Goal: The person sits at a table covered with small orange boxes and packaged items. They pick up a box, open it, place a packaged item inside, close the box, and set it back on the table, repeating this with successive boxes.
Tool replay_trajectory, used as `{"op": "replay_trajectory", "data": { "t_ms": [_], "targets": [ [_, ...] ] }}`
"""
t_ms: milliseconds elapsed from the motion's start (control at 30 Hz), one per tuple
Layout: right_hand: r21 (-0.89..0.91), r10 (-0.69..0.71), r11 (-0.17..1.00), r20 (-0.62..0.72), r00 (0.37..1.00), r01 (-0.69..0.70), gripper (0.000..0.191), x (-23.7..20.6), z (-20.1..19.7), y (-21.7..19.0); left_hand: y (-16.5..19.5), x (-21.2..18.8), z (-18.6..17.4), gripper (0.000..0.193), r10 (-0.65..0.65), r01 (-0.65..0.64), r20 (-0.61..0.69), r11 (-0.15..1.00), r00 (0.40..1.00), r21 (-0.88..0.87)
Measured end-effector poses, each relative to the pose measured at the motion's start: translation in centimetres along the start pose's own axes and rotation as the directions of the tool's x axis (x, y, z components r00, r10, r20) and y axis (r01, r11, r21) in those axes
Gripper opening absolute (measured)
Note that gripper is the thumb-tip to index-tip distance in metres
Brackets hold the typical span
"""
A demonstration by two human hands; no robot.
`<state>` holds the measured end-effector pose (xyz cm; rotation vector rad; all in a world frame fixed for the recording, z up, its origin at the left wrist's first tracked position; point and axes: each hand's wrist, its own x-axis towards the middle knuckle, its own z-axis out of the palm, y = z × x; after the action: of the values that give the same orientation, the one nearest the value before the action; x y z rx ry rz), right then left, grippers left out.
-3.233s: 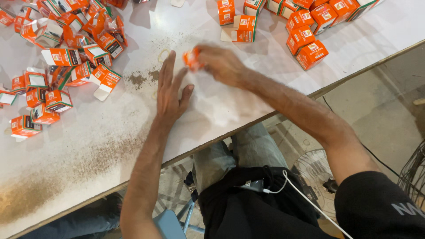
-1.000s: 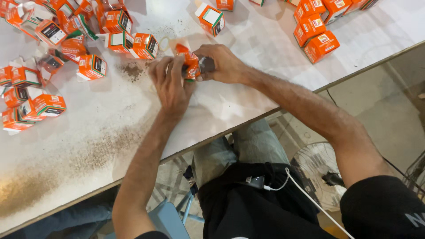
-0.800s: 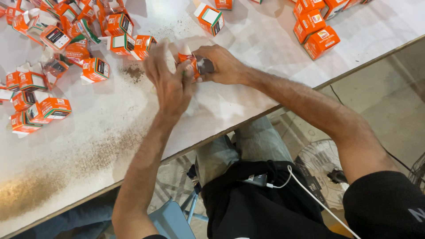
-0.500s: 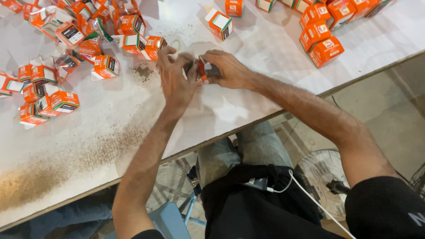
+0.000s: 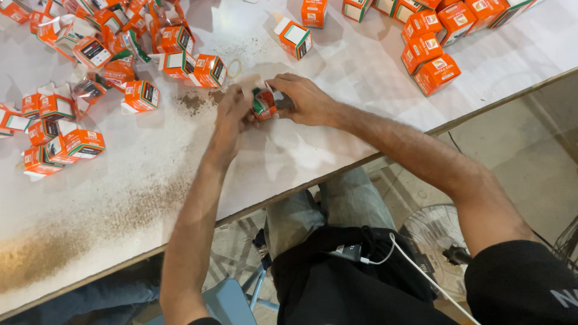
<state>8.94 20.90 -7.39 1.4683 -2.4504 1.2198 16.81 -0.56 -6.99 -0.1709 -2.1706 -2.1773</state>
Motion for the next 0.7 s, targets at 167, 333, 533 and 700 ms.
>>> {"op": "replay_trajectory", "data": {
  "t_ms": [167,333,533,700],
  "targets": [
    [0.095,0.020,0.995,-0.029,0.999,-0.017,0.073,-0.4,0.1,-0.3,-0.7,-1.0,1.1,0.039,0.097,-0.078,-0.160,0.990,0.982,0.120],
    [0.245,0.008,0.970,-0.081,0.997,0.012,0.060,-0.7,0.1,-0.3,-3.4,1.6,1.8,0.022,0.280,-0.193,-0.217,0.915,0.935,0.353],
    [-0.092,-0.171,0.982,-0.076,0.982,0.164,0.056,-0.6,0.2,-0.3,-2.8,1.0,-0.3,0.031,0.003,0.008,-0.086,0.991,0.996,0.132],
    [-0.072,-0.125,0.990,-0.067,0.990,0.120,0.051,-0.7,0.4,-0.6,-1.8,1.2,-2.0,0.025,-0.250,0.231,-0.011,0.910,0.968,-0.344]
  ]
}}
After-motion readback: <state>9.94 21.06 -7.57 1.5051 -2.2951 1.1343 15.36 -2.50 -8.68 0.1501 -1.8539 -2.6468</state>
